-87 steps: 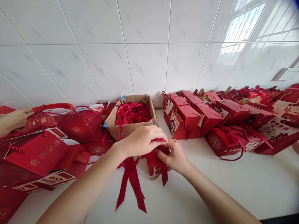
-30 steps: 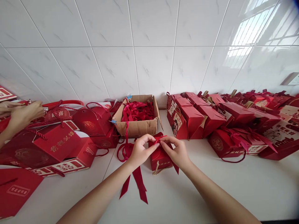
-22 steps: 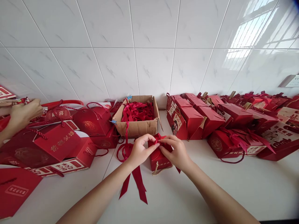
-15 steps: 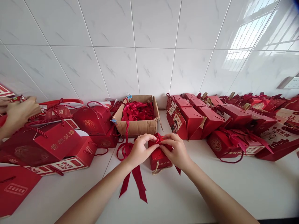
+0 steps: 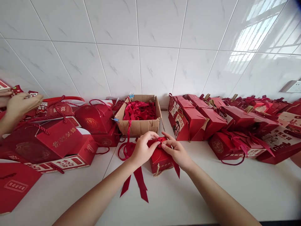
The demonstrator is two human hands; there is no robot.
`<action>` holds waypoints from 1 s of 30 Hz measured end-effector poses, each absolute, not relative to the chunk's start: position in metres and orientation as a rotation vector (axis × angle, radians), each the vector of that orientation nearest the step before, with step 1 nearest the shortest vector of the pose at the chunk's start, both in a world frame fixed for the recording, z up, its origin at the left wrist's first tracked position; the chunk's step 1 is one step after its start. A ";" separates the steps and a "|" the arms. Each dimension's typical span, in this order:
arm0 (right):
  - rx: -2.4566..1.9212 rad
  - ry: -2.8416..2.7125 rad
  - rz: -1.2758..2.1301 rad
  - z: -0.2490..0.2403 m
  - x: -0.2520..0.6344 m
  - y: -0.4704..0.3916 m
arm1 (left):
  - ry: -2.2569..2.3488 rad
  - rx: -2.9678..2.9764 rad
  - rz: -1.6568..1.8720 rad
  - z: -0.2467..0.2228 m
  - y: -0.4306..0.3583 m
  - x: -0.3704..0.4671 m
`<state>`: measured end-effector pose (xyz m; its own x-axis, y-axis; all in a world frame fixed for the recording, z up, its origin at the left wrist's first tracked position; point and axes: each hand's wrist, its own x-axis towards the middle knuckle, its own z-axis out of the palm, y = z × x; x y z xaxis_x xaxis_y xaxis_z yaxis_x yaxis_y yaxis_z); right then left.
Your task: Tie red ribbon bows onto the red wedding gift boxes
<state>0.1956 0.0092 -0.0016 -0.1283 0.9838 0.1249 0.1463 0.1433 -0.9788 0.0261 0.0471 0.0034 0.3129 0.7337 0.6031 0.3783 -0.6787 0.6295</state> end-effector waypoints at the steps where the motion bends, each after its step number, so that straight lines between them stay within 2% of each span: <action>1: -1.159 -1.443 1.119 -0.002 0.194 0.009 | 1.027 2.188 1.326 0.004 0.046 0.026; 7: -1.142 -1.364 1.134 -0.004 0.189 0.007 | 1.072 2.302 1.090 0.011 0.039 0.019; 18: -1.270 -1.462 1.002 0.000 0.198 0.011 | 0.949 2.231 1.149 0.008 0.047 0.018; 22: -1.349 -1.525 0.919 0.005 0.203 0.005 | 0.912 2.214 1.066 0.014 0.048 0.014; 30: -1.336 -1.707 0.982 0.011 0.214 0.000 | 0.828 2.239 0.898 0.024 0.047 0.008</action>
<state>0.2138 -0.0002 0.0114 -0.1802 0.9790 0.0956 0.4095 0.1630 -0.8976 0.0078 0.0467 0.0236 0.5799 0.7180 0.3850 0.3255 -0.6374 0.6984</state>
